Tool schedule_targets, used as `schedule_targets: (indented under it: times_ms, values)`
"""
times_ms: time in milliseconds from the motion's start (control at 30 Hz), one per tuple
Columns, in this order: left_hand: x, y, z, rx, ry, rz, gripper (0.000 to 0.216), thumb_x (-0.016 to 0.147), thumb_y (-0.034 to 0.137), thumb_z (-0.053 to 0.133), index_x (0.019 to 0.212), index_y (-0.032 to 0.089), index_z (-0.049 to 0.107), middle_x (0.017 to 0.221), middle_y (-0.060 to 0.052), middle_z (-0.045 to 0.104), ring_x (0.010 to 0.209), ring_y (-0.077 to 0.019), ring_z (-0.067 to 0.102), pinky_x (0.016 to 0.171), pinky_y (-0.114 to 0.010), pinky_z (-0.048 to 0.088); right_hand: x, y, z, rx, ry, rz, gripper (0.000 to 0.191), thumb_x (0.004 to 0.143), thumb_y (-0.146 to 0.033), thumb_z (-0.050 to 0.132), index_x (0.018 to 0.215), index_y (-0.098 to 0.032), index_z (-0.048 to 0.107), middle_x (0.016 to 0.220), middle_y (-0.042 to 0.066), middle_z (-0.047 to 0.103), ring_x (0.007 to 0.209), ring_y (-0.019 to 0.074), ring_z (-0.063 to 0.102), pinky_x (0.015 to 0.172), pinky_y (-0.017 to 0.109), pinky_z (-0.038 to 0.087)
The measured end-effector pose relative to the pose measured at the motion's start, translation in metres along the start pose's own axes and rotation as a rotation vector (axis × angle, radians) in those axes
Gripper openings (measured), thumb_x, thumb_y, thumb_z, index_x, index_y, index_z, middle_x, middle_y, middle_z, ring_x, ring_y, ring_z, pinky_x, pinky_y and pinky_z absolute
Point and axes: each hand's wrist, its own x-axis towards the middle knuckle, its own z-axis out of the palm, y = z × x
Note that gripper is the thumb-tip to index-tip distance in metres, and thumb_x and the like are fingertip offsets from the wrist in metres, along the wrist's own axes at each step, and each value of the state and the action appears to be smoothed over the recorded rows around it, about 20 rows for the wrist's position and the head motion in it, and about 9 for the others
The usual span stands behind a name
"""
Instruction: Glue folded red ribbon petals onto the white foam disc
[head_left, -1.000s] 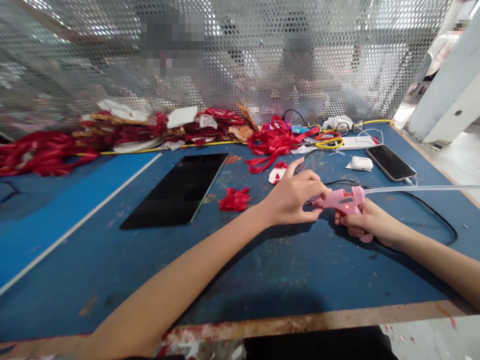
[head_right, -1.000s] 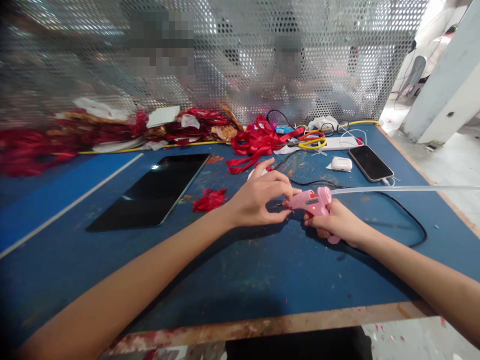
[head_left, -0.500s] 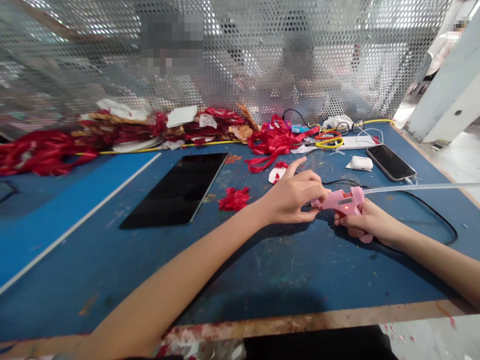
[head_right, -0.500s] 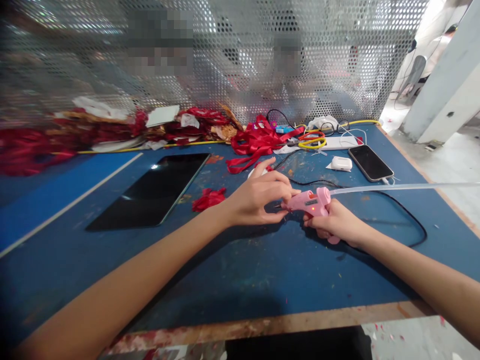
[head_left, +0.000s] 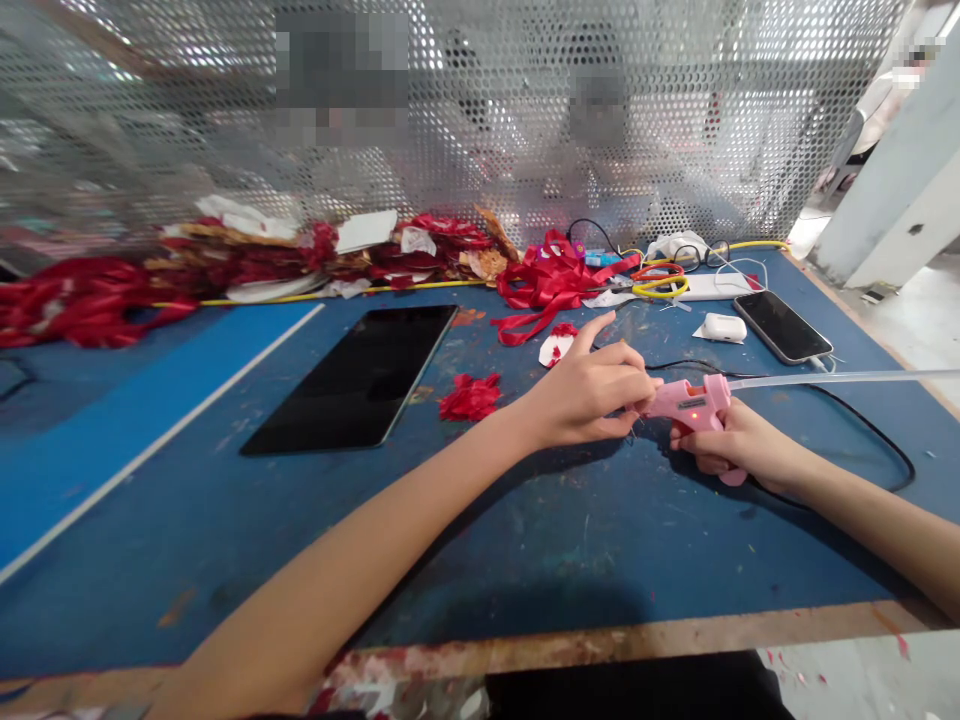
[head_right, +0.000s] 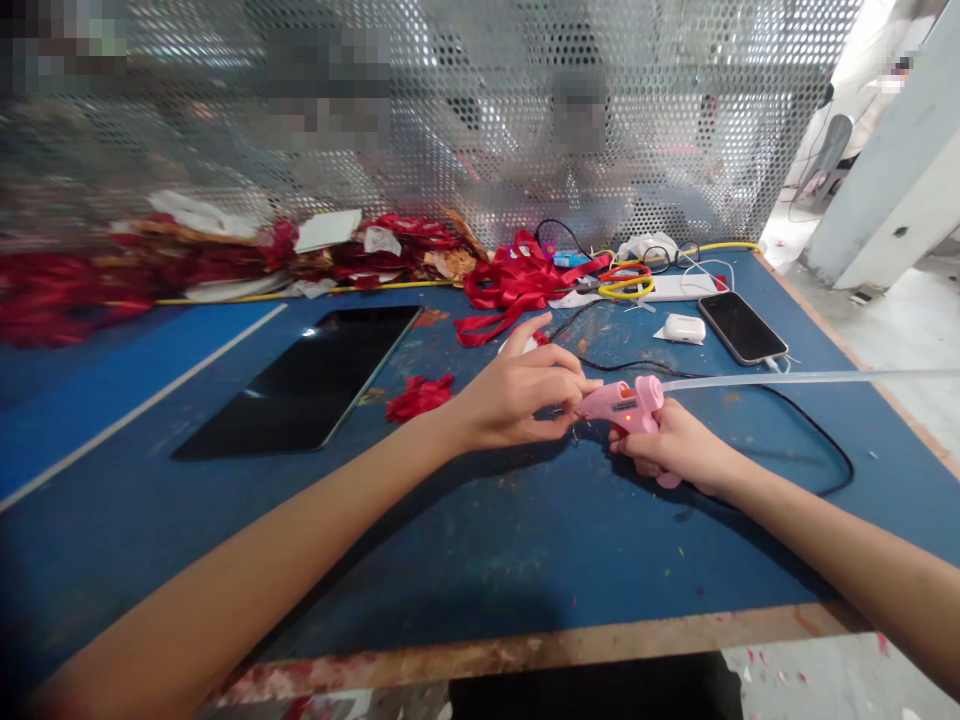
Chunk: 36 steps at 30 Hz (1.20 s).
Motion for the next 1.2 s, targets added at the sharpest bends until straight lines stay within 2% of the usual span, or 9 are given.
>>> schedule_targets:
  times_ms: [133, 400, 467, 600, 767, 900, 967, 1100, 1200]
  values:
    - [0.0, -0.001, 0.0, -0.069, 0.015, -0.041, 0.011, 0.078, 0.011, 0.055, 0.076, 0.022, 0.052, 0.081, 0.004, 0.069, 0.084, -0.0123, 0.063, 0.112, -0.055, 0.019, 0.001, 0.001, 0.0, -0.026, 0.012, -0.007, 0.023, 0.061, -0.028, 0.065, 0.076, -0.017, 0.053, 0.047, -0.009, 0.042, 0.037, 0.0032, 0.032, 0.035, 0.016, 0.022]
    - [0.001, -0.002, 0.002, -0.214, 0.011, -0.251, 0.014, 0.078, 0.01, 0.054, 0.07, 0.02, 0.05, 0.08, 0.005, 0.068, 0.082, -0.012, 0.063, 0.112, -0.055, 0.02, 0.001, -0.001, 0.001, -0.065, 0.019, 0.009, 0.022, 0.059, -0.028, 0.064, 0.075, -0.017, 0.054, 0.048, -0.007, 0.046, 0.036, 0.0034, 0.034, 0.034, 0.017, 0.023]
    - [0.002, -0.002, -0.001, -0.226, 0.091, -0.286, 0.014, 0.079, 0.008, 0.051, 0.074, 0.021, 0.051, 0.086, 0.004, 0.071, 0.086, -0.0128, 0.065, 0.112, -0.054, 0.024, 0.001, -0.001, 0.0, -0.01, 0.015, -0.003, 0.02, 0.059, -0.026, 0.063, 0.074, -0.017, 0.054, 0.05, -0.007, 0.046, 0.036, 0.0027, 0.034, 0.035, 0.017, 0.022]
    - [0.003, -0.004, -0.006, -0.314, 0.351, -0.406, 0.013, 0.081, 0.008, 0.048, 0.085, 0.02, 0.05, 0.104, -0.003, 0.071, 0.098, -0.0164, 0.067, 0.097, -0.041, 0.046, 0.001, -0.002, -0.002, 0.056, 0.008, 0.0, 0.015, 0.061, -0.024, 0.06, 0.073, -0.017, 0.054, 0.045, -0.009, 0.04, 0.037, 0.0031, 0.031, 0.036, 0.017, 0.018]
    - [0.005, -0.002, -0.006, -0.448, 0.459, -0.538, 0.012, 0.081, 0.016, 0.053, 0.09, 0.021, 0.047, 0.077, 0.002, 0.071, 0.078, -0.0155, 0.071, 0.079, -0.033, 0.053, 0.0, -0.006, -0.001, 0.073, 0.022, 0.014, 0.017, 0.058, -0.024, 0.061, 0.073, -0.017, 0.054, 0.045, -0.009, 0.039, 0.037, 0.0031, 0.03, 0.037, 0.018, 0.016]
    - [0.008, 0.002, -0.009, -0.598, 0.537, -0.618, 0.021, 0.078, 0.018, 0.057, 0.094, 0.021, 0.043, 0.073, 0.003, 0.071, 0.072, -0.0162, 0.072, 0.072, -0.031, 0.056, -0.001, -0.007, 0.001, 0.096, 0.031, 0.018, 0.019, 0.057, -0.025, 0.063, 0.071, -0.016, 0.053, 0.045, -0.009, 0.04, 0.038, 0.0024, 0.028, 0.037, 0.018, 0.016]
    - [0.01, 0.003, -0.012, -0.587, 0.56, -0.644, 0.025, 0.076, 0.017, 0.059, 0.094, 0.022, 0.043, 0.073, 0.004, 0.071, 0.073, -0.0173, 0.073, 0.076, -0.034, 0.056, -0.001, -0.007, 0.001, 0.108, 0.025, 0.019, 0.021, 0.057, -0.026, 0.064, 0.071, -0.017, 0.052, 0.045, -0.01, 0.038, 0.038, 0.0026, 0.027, 0.037, 0.018, 0.015]
    - [0.01, 0.005, -0.012, -0.498, 0.565, -0.651, 0.029, 0.072, 0.015, 0.063, 0.092, 0.022, 0.044, 0.068, 0.006, 0.07, 0.076, -0.0185, 0.073, 0.097, -0.047, 0.048, 0.0, -0.006, 0.0, 0.086, 0.019, 0.035, 0.022, 0.057, -0.027, 0.065, 0.073, -0.017, 0.052, 0.044, -0.01, 0.037, 0.037, 0.0031, 0.028, 0.037, 0.018, 0.014]
    - [0.009, 0.005, -0.01, -0.467, 0.557, -0.636, 0.032, 0.071, 0.016, 0.065, 0.093, 0.022, 0.043, 0.065, 0.008, 0.068, 0.075, -0.0191, 0.073, 0.099, -0.05, 0.046, 0.0, -0.006, 0.0, 0.079, 0.024, 0.035, 0.022, 0.057, -0.027, 0.064, 0.073, -0.017, 0.053, 0.048, -0.009, 0.042, 0.037, 0.0027, 0.029, 0.037, 0.018, 0.015]
